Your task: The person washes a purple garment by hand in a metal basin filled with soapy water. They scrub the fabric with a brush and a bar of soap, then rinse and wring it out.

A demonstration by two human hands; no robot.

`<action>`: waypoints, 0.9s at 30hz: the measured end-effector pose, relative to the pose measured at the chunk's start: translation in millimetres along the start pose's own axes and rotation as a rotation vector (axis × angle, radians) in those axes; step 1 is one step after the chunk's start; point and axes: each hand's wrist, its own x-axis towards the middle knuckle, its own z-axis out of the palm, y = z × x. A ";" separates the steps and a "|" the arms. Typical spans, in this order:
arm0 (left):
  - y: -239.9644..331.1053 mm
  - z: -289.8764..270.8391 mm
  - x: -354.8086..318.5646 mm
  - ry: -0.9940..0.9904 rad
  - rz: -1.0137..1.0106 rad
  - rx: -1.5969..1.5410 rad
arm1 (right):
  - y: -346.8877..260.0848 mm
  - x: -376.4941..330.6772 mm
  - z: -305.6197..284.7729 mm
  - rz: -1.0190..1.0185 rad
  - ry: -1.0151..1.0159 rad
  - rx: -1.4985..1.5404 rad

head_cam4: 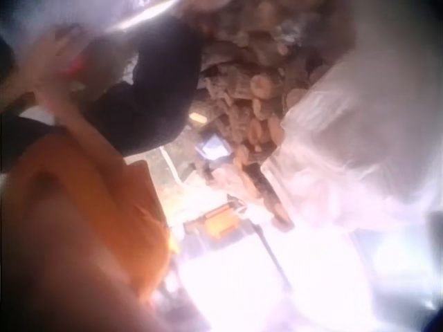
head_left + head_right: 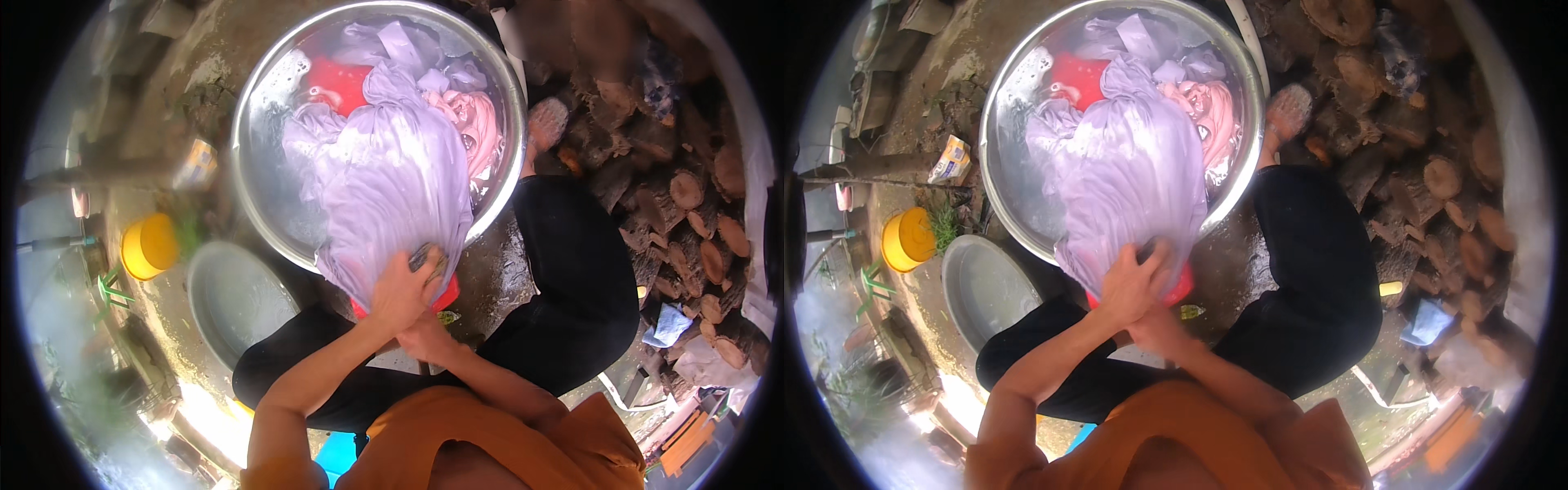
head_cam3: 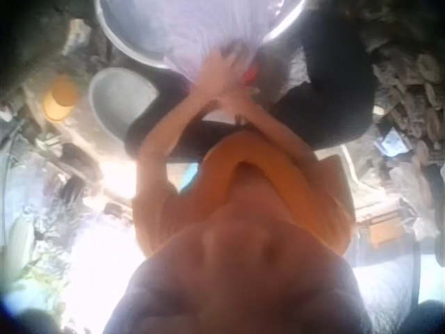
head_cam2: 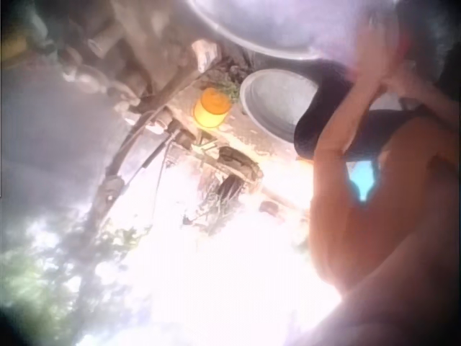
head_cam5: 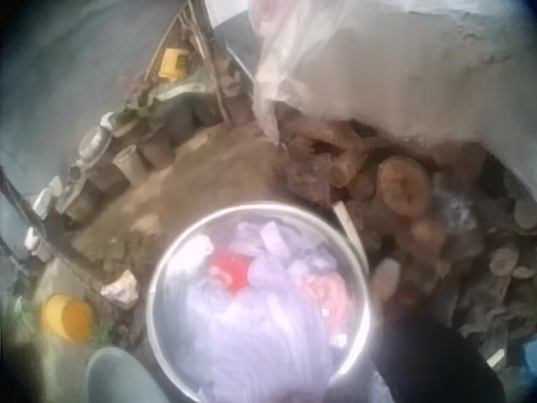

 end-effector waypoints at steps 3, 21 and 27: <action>-18.2 -6.0 28.4 -0.018 -0.001 0.175 | -5.3 10.5 -1.2 0.023 -0.058 0.058; -97.9 -21.5 108.9 0.161 -0.427 -0.034 | 4.0 40.8 -49.4 0.117 0.005 -0.074; -115.8 -89.3 26.2 0.052 -1.013 -1.171 | 11.7 41.1 -86.6 0.349 0.013 -0.436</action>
